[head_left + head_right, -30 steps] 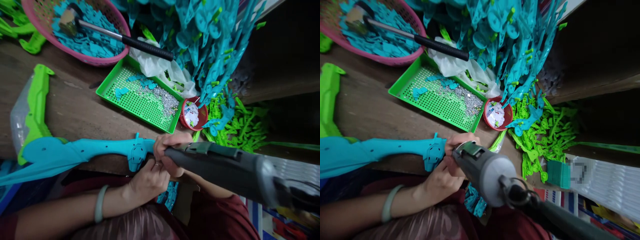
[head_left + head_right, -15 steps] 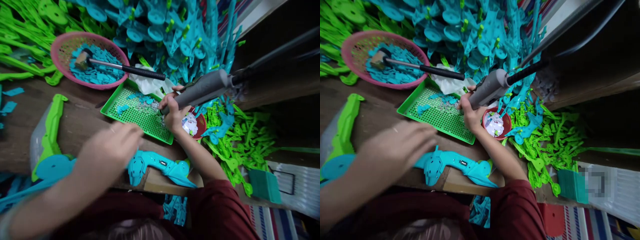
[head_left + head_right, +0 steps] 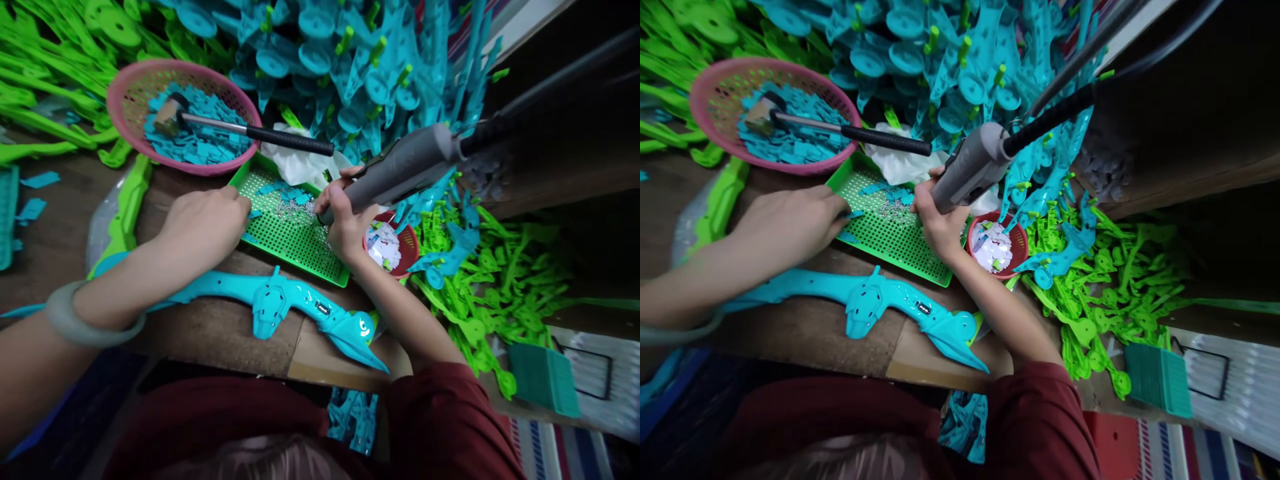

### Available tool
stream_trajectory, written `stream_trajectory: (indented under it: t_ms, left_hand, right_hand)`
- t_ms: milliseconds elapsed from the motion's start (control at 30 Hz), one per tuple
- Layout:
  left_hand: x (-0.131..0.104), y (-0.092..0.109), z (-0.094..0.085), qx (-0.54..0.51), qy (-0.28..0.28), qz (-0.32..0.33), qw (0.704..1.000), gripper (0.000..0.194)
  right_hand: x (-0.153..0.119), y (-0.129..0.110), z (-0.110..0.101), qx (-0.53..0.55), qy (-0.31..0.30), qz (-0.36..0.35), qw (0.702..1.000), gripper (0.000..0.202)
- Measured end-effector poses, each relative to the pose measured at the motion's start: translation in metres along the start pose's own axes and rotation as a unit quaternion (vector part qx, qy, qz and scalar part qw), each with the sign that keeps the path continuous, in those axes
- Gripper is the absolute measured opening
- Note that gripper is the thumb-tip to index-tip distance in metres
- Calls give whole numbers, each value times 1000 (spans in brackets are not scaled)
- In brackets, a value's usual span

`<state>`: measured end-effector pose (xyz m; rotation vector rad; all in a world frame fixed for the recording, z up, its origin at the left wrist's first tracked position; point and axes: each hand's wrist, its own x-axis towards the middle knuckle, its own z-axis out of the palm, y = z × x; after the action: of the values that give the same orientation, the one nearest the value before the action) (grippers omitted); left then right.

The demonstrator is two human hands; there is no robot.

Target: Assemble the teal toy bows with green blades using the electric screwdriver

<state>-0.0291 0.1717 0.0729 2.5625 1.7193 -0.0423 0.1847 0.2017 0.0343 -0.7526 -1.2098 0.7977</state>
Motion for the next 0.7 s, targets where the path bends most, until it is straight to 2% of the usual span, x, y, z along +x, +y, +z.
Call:
stream_trajectory:
  t_ms: [100,167,267,367,433,467,533,600,700]
  left_hand:
    - [-10,3,-8,-11,59,18,998,27]
    - [-19,17,-13,-23,116,58,991,27]
    - [-32,55,-13,-20,176,196,965,25]
    - [-44,90,-3,4,197,379,904,27]
    - [-47,100,3,6,197,472,859,28]
    - [-48,101,5,5,195,497,846,29]
    - [-47,98,7,10,191,509,839,31]
    - [-45,92,7,12,188,499,846,35]
    - [-45,85,6,-51,167,490,854,37]
  right_hand:
    - [0,-27,-4,-8,19,-28,999,34]
    - [-1,-51,-7,-8,42,-55,998,30]
    - [-6,-83,-12,-7,86,-80,993,25]
    - [-16,-97,-21,-47,126,-40,990,36]
    - [-23,-99,-29,-41,128,-16,991,39]
    - [-26,-99,-34,-24,122,-15,992,39]
    - [-31,-97,-41,5,111,-19,994,37]
    - [-33,-95,-46,4,111,-12,994,38]
    - [-32,-94,-48,-20,112,18,993,42]
